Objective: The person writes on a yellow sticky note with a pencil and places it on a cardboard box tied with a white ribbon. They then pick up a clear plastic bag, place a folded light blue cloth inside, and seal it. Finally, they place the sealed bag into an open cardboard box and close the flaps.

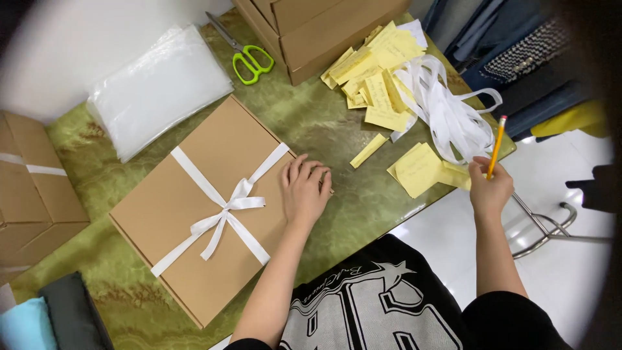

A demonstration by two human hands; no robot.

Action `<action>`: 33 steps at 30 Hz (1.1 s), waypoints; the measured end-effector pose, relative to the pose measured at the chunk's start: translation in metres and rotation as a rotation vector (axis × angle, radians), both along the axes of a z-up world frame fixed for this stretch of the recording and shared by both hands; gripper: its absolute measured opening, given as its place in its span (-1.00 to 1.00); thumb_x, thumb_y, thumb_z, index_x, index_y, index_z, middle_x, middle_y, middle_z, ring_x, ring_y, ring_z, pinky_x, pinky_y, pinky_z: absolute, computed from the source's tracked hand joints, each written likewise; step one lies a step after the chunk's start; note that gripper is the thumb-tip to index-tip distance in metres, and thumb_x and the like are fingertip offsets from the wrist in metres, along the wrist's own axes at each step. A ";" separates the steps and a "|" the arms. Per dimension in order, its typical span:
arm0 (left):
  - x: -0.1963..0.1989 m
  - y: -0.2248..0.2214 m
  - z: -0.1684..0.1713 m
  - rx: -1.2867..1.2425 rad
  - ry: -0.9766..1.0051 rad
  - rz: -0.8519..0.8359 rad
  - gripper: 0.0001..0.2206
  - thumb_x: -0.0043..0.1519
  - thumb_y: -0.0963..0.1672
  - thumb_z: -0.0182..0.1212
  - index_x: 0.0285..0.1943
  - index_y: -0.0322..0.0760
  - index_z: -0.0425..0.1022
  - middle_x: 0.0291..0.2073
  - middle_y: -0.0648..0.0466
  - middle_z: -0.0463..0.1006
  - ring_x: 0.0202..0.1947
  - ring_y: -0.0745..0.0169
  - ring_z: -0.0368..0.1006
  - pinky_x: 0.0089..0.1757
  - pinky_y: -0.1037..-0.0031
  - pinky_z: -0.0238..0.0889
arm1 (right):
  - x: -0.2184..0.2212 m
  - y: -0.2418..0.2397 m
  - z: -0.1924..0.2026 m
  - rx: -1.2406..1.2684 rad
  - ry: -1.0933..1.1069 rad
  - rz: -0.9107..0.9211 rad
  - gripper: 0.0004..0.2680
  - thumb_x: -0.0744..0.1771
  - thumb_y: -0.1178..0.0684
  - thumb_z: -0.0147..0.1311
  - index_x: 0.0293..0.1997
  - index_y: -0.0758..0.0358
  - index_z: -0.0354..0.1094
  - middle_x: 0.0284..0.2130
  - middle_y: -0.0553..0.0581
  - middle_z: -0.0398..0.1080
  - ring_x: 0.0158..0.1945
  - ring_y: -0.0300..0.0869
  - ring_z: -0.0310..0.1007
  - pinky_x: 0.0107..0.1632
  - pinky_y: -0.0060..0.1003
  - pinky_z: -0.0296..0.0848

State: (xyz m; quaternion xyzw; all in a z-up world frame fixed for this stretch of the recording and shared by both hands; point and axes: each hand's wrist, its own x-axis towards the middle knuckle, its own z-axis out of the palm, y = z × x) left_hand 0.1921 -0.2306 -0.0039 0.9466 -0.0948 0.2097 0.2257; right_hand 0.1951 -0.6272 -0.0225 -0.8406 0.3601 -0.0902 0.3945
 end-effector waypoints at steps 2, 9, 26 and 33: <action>0.000 0.000 0.000 0.007 0.012 -0.009 -0.85 0.35 -0.07 0.21 -0.16 -0.08 0.70 -0.08 0.20 0.63 0.28 0.01 0.37 0.29 0.09 0.03 | -0.018 -0.009 -0.002 -0.016 -0.024 -0.043 -0.84 0.36 -0.06 0.13 0.01 -0.06 0.55 -0.13 -0.13 0.44 0.07 -0.16 0.40 0.17 -0.16 0.31; -0.001 -0.001 -0.003 0.011 0.214 0.025 -0.84 0.39 -0.04 0.18 -0.12 -0.03 0.69 -0.07 0.19 0.58 0.38 0.14 0.26 0.40 0.02 -0.14 | -0.044 -0.036 -0.058 0.016 -0.079 -0.018 -0.52 0.31 0.11 0.36 0.42 0.02 0.32 -0.16 -0.10 0.58 -0.07 -0.25 0.43 0.03 -0.41 0.32; 0.005 -0.044 0.045 -0.246 0.491 0.030 -0.79 0.35 0.01 0.25 0.15 0.20 0.60 0.17 0.22 0.45 0.36 0.06 0.21 0.33 -0.14 -0.11 | -0.033 -0.031 -0.012 0.575 -0.136 0.065 -0.76 0.36 0.24 0.21 0.17 0.29 0.42 -0.37 0.05 0.34 -0.63 -0.41 0.03 -0.63 -0.49 0.09; 0.007 -0.097 0.089 -0.532 0.547 -0.427 -0.46 0.25 0.00 0.42 0.44 0.05 0.41 0.40 -0.20 0.27 0.44 -0.48 0.18 0.31 -0.38 0.02 | -0.017 0.021 0.068 0.827 -0.054 0.280 -0.93 0.34 0.27 0.18 -0.13 0.44 0.43 -0.65 -0.14 -0.03 -0.67 -0.50 -0.15 -0.62 -0.57 -0.06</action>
